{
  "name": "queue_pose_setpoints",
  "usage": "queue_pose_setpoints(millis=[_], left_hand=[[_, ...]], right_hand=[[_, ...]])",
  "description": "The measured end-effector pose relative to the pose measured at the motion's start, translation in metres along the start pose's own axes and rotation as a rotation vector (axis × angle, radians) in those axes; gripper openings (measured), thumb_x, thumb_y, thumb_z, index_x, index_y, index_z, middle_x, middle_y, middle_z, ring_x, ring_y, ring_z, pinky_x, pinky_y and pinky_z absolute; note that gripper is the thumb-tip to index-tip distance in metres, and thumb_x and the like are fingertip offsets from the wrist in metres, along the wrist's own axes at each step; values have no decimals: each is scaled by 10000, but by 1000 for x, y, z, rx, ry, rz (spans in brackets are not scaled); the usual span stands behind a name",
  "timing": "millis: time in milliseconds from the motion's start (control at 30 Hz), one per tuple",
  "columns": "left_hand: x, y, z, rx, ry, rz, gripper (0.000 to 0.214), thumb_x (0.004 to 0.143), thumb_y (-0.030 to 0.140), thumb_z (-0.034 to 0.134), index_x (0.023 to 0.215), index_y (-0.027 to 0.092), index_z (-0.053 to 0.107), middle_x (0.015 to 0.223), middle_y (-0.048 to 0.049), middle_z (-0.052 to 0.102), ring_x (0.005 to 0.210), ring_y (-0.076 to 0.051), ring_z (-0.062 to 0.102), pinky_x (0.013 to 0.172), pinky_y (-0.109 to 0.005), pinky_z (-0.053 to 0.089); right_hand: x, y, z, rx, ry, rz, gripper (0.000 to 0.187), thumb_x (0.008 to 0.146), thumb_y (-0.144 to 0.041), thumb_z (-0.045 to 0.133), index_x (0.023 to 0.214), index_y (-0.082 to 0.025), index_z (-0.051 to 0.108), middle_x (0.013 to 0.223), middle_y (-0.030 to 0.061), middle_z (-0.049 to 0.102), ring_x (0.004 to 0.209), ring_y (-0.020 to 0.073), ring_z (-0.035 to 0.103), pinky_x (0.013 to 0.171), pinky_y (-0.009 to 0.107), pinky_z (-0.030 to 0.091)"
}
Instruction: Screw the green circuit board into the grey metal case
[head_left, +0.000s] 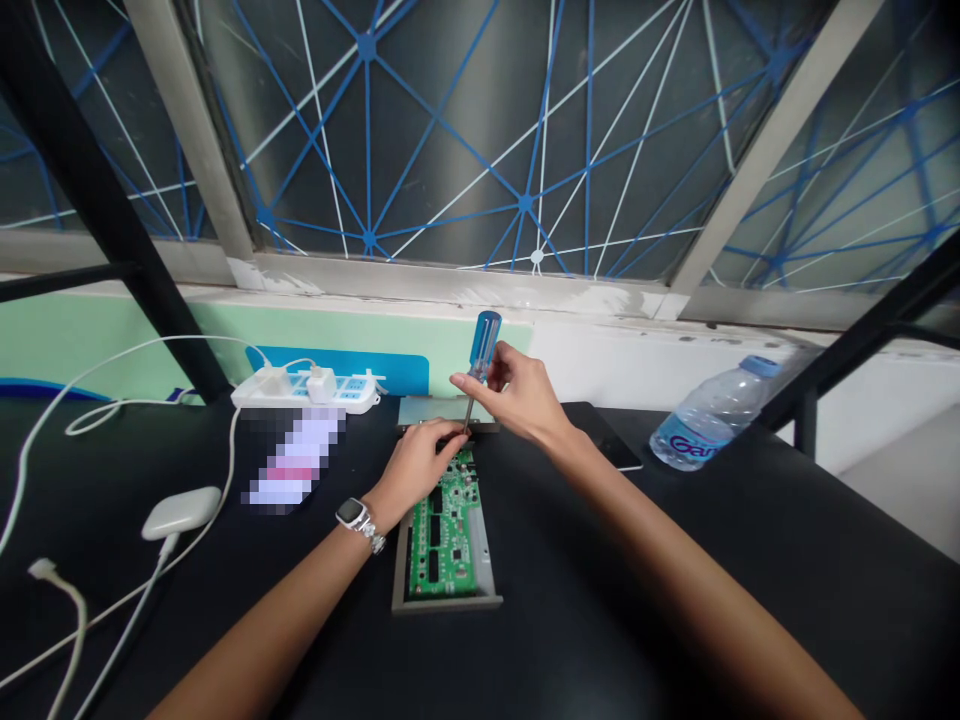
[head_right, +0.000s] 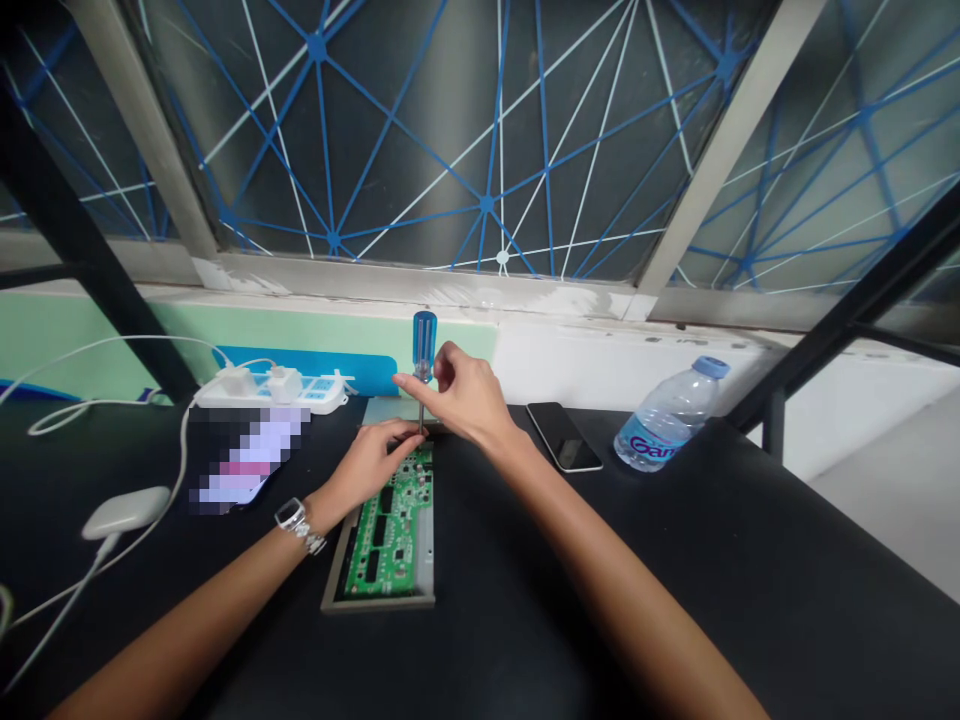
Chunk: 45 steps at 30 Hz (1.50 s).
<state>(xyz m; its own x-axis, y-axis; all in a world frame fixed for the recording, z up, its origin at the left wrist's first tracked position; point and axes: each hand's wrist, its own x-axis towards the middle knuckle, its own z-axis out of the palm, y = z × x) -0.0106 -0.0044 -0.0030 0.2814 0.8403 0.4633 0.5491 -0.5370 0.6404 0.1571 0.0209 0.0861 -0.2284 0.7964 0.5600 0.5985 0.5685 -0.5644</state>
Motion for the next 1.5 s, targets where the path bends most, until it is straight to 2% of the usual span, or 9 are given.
queue_pose_setpoints(millis=[100,200,500,800,967,1200,1300,1400,1500], left_hand=[[0,-1,1,20,4,-6,210,948,277,526,1000,226,723,1020,-45,746,936,-230,687,852,-327,510],[-1,-2,3,24,10,-13,213,949,286,526,999,227,724,1022,-51,746,940,-231,690,863,-330,515],[-1,-2,-1,-13,-25,6,235,963,276,491,1057,211,695,1073,-70,734,1008,-244,678,915,-358,510],[6,-1,-4,-227,-53,40,307,974,264,467,1233,203,621,1242,-73,683,1160,-220,630,1031,-369,468],[8,-1,-3,-298,-80,13,299,969,261,474,1213,198,636,1170,-66,718,1092,-216,669,980,-367,509],[10,6,-6,-291,-54,-24,230,950,249,503,998,182,718,980,-44,770,920,-211,717,849,-310,546],[9,6,-5,-253,-25,-28,223,943,257,522,964,184,732,943,-25,775,886,-212,718,797,-291,540],[9,6,-5,-206,-7,-39,230,935,296,548,955,190,751,917,-5,778,860,-226,717,754,-290,537],[9,5,-4,-224,7,-60,237,924,324,570,981,194,761,931,-2,781,874,-240,720,750,-300,544]], right_hand=[[-3,-5,1,-171,124,4,497,769,-674,623,650,-231,431,545,-24,500,513,146,475,527,288,302],[-5,-10,2,-251,139,-9,470,818,-619,597,621,-227,429,553,-8,533,524,157,503,530,289,284],[-2,-10,-6,-122,-16,-54,358,888,-520,553,717,-207,522,692,26,641,587,156,550,577,289,337],[0,-6,-15,-15,-162,-66,325,919,-488,516,779,-196,542,751,20,639,563,129,511,543,273,334],[2,-2,-18,62,-234,-49,302,931,-460,500,859,-185,601,754,17,632,535,117,469,518,273,342],[1,-2,-16,153,-263,-11,256,899,-407,561,968,-178,650,879,69,691,738,186,624,586,290,452],[-2,0,-11,179,-257,-3,210,817,-353,670,898,-162,638,857,75,704,758,196,662,637,301,492],[-4,4,-5,273,-311,70,154,817,-301,652,772,-156,624,733,67,700,683,193,680,622,307,521],[-5,8,-1,370,-344,156,149,818,-290,644,761,-152,640,679,61,699,655,197,694,624,317,547]])
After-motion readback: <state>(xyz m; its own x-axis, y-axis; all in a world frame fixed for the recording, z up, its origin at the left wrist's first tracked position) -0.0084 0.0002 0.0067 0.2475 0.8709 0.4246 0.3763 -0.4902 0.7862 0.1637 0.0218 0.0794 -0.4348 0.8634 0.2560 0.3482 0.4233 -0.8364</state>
